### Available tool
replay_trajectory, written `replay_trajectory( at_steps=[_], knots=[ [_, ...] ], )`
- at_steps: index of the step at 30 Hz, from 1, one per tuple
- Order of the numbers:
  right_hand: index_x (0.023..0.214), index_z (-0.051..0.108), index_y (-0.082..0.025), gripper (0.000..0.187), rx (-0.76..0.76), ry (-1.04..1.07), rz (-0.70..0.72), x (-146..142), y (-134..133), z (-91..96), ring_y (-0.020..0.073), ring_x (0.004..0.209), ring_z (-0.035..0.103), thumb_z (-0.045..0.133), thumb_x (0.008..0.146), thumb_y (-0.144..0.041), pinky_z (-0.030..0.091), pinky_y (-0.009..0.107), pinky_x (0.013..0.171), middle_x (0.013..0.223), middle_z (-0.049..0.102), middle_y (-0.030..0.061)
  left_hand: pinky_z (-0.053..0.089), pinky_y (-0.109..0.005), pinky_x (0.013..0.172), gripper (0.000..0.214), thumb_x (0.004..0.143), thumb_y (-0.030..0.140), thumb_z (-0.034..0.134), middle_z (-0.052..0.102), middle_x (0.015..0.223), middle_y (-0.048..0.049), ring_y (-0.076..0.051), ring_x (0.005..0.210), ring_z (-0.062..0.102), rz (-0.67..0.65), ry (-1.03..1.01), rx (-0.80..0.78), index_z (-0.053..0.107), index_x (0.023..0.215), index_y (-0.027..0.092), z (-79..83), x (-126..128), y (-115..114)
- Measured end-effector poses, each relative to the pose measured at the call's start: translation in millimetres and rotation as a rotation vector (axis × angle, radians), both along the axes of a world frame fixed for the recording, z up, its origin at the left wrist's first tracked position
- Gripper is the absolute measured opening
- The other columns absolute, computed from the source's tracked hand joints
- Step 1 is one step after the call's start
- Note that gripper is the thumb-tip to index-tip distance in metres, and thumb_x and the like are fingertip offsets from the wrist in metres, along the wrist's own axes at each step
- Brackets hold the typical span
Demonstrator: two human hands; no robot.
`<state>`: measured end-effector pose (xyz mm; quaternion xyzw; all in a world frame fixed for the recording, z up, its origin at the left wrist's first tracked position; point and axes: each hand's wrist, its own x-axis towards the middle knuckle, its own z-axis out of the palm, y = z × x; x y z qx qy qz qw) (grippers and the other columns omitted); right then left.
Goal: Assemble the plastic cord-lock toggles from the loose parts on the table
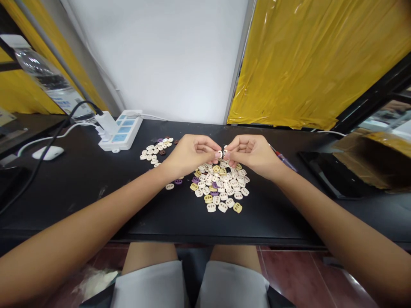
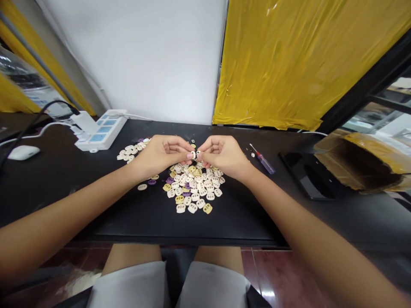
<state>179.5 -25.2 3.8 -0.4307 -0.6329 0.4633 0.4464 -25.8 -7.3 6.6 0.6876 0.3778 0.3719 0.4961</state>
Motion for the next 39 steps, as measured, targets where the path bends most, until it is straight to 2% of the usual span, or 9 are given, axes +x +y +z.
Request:
replay_trajectory(
  at_steps=[7,17,23,29,33,36,39],
  knots=[
    [0.072,0.069,-0.015,0.037,-0.059,0.018,0.024,-4,-4,2.4,0.0136,0.052,0.067,0.099,0.055,-0.029,0.056,0.023,0.050,0.058,0.072,0.0032,0.062,-0.027,0.069,0.015,0.074,0.018,0.081,0.078,0.073,-0.0056,-0.015,0.068,0.074,-0.014,-0.011,0.012,0.075,0.086,0.013,-0.7,1,-2],
    [0.069,0.072,-0.014,0.035,-0.082,0.090,0.007,-10,-12,2.0,0.0148,0.051,0.069,0.100,0.053,-0.028,0.059,0.024,0.050,0.057,0.072,0.0036,0.057,-0.022,0.060,0.015,0.071,0.016,0.085,0.076,0.068,-0.0052,-0.013,0.062,0.072,-0.007,-0.029,-0.054,0.076,0.082,0.011,1.2,1,-6],
    [0.089,0.080,-0.014,0.026,0.013,0.201,0.123,1,-5,2.4,0.0164,0.066,0.076,0.092,0.071,-0.030,0.065,0.027,0.065,0.074,0.080,0.0058,0.060,-0.023,0.068,0.015,0.075,0.020,0.085,0.078,0.071,-0.0038,-0.011,0.064,0.072,-0.033,-0.206,-0.103,0.078,0.085,0.013,6.0,-1,-3],
    [0.085,0.076,-0.015,0.029,0.003,0.229,0.156,-2,-3,-5.7,0.0157,0.063,0.075,0.094,0.069,-0.032,0.064,0.026,0.062,0.072,0.079,0.0046,0.059,-0.020,0.066,0.021,0.070,0.023,0.090,0.079,0.072,-0.0035,-0.010,0.064,0.071,-0.043,-0.209,-0.111,0.078,0.084,0.013,3.5,-1,-5],
    [0.088,0.077,-0.014,0.031,-0.010,0.171,0.165,5,4,-4.5,0.0153,0.064,0.074,0.093,0.069,-0.034,0.063,0.026,0.063,0.072,0.078,0.0041,0.060,-0.024,0.070,0.022,0.071,0.025,0.088,0.078,0.073,-0.0045,-0.012,0.067,0.073,-0.025,-0.159,-0.082,0.077,0.086,0.013,5.0,0,-6],
    [0.097,0.079,-0.017,0.031,0.041,0.110,0.063,31,15,6.4,0.0134,0.067,0.072,0.089,0.075,-0.036,0.060,0.025,0.065,0.076,0.078,0.0030,0.062,-0.028,0.075,0.020,0.075,0.026,0.084,0.078,0.077,-0.0055,-0.015,0.071,0.075,-0.026,-0.064,0.005,0.076,0.089,0.014,8.5,-2,-5],
    [0.081,0.077,-0.017,0.020,0.107,-0.009,-0.195,68,25,19.2,0.0096,0.058,0.063,0.086,0.077,-0.035,0.054,0.023,0.059,0.070,0.072,0.0017,0.061,-0.027,0.070,0.017,0.077,0.027,0.081,0.078,0.079,-0.0056,-0.016,0.072,0.074,-0.077,0.079,0.085,0.077,0.090,0.016,10.5,-6,-4]
  ],
)
